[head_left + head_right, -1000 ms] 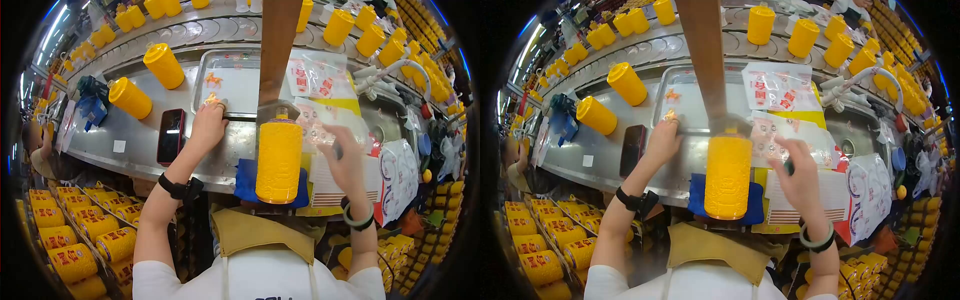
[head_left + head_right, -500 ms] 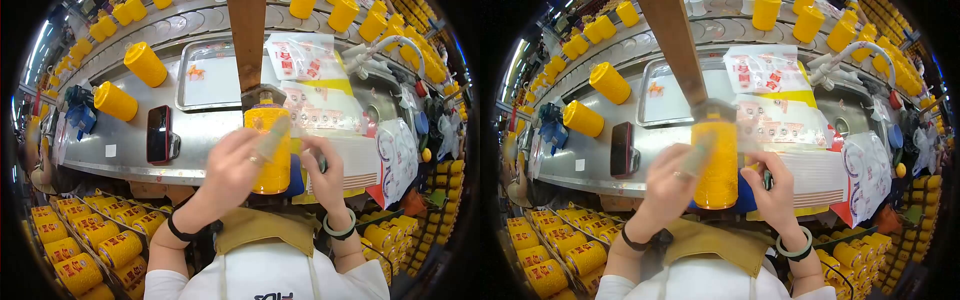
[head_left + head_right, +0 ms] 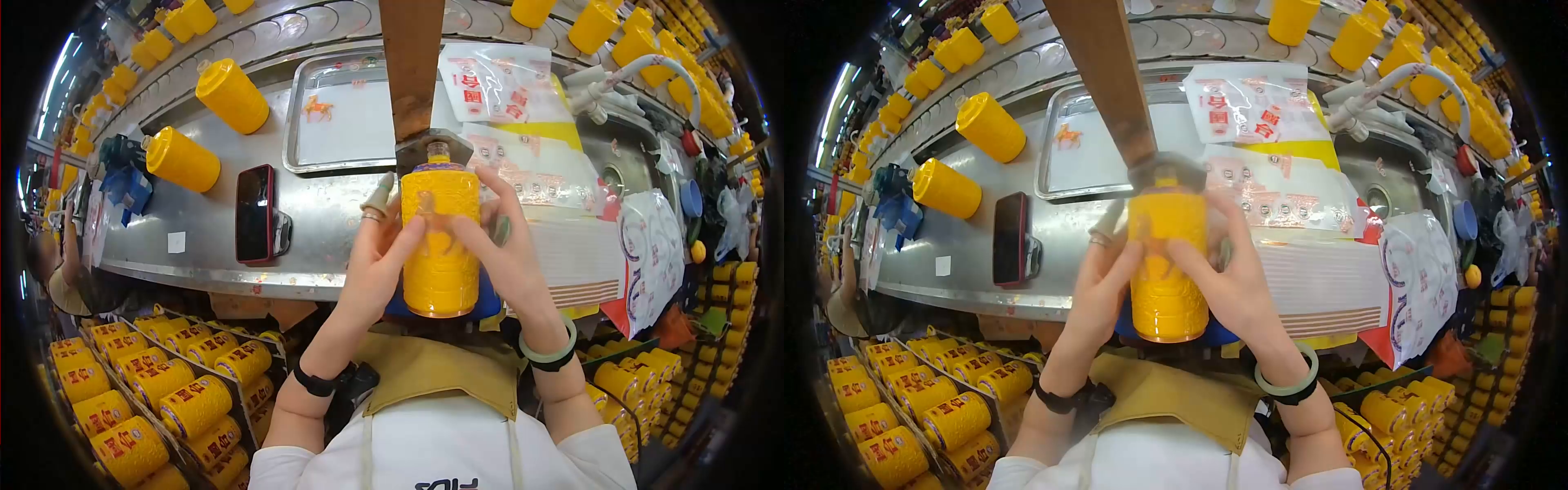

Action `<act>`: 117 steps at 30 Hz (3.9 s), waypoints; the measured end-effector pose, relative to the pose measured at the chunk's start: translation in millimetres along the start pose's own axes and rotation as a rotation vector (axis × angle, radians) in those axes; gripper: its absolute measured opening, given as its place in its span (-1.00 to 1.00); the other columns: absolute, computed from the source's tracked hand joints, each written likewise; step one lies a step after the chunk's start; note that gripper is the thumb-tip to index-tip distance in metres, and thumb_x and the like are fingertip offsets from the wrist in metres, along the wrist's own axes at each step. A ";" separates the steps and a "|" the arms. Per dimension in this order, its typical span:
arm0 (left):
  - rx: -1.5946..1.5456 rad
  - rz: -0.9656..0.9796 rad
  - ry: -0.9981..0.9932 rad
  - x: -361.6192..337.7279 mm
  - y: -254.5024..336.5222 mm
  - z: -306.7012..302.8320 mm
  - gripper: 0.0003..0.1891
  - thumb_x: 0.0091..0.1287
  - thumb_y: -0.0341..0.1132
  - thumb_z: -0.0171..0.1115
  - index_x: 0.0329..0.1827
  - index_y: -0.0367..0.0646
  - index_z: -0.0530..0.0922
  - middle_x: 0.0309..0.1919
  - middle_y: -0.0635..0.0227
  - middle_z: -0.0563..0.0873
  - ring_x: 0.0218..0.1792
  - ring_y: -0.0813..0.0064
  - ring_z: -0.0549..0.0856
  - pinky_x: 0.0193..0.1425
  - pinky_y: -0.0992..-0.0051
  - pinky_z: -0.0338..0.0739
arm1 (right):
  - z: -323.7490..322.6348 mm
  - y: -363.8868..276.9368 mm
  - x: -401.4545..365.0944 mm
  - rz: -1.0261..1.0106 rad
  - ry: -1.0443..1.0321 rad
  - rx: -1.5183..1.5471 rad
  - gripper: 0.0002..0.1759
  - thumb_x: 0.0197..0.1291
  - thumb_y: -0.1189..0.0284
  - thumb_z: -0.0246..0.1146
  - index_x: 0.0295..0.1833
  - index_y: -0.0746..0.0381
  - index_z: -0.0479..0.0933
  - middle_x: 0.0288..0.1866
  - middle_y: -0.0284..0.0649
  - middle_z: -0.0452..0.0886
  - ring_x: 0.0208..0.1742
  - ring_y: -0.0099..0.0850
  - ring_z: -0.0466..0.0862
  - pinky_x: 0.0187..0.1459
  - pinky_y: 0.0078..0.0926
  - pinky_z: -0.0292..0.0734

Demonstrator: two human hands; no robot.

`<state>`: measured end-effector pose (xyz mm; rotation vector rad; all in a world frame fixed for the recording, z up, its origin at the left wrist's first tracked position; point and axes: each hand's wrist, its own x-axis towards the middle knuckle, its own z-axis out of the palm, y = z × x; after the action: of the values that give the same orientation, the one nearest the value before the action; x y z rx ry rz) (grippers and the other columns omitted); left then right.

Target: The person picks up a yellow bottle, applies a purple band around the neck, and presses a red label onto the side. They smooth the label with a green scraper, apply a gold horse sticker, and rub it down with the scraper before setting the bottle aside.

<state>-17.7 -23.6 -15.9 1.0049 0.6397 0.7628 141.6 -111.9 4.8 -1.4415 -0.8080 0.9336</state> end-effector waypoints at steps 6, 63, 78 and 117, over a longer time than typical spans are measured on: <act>-0.020 -0.078 -0.065 -0.9 -2.2 4.0 -0.24 0.58 -0.39 0.28 0.73 -0.30 0.07 0.54 0.13 0.45 0.51 0.38 0.49 0.60 0.33 0.37 | -8.2 6.3 -6.0 0.078 -0.026 0.106 -0.25 0.42 0.57 0.36 0.64 0.25 0.25 -0.15 -0.40 0.53 -0.10 -0.65 0.58 -0.03 -0.64 0.50; -0.112 -0.040 -0.146 -21.6 -6.6 0.7 -0.14 0.53 -0.55 0.24 0.76 -0.34 -0.09 0.70 0.12 0.18 0.70 0.28 0.20 0.74 0.25 0.07 | -9.9 2.1 -2.8 0.163 -0.015 0.104 -0.18 0.40 0.47 0.40 0.68 0.24 0.20 -0.19 -0.44 0.39 -0.15 -0.64 0.43 -0.05 -0.65 0.40; -0.076 -0.026 -0.126 -20.9 -7.8 2.4 -0.12 0.50 -0.56 0.28 0.75 -0.36 -0.09 0.68 0.08 0.19 0.69 0.25 0.19 0.75 0.24 0.05 | -7.3 -0.4 -2.2 0.160 -0.007 0.108 -0.19 0.39 0.55 0.40 0.67 0.24 0.22 -0.22 -0.45 0.39 -0.20 -0.64 0.46 -0.11 -0.64 0.44; -0.019 -0.019 -0.146 -20.9 -8.9 1.2 -0.11 0.51 -0.53 0.29 0.75 -0.35 -0.10 0.67 0.08 0.20 0.68 0.25 0.22 0.74 0.24 0.09 | -8.9 2.6 -1.4 0.151 -0.037 0.116 -0.16 0.38 0.51 0.43 0.67 0.24 0.19 -0.15 -0.41 0.38 -0.14 -0.63 0.43 -0.07 -0.67 0.43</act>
<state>-26.7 -44.0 -20.9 1.0256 0.5144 0.6708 148.8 -117.3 2.4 -1.4016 -0.6673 1.1067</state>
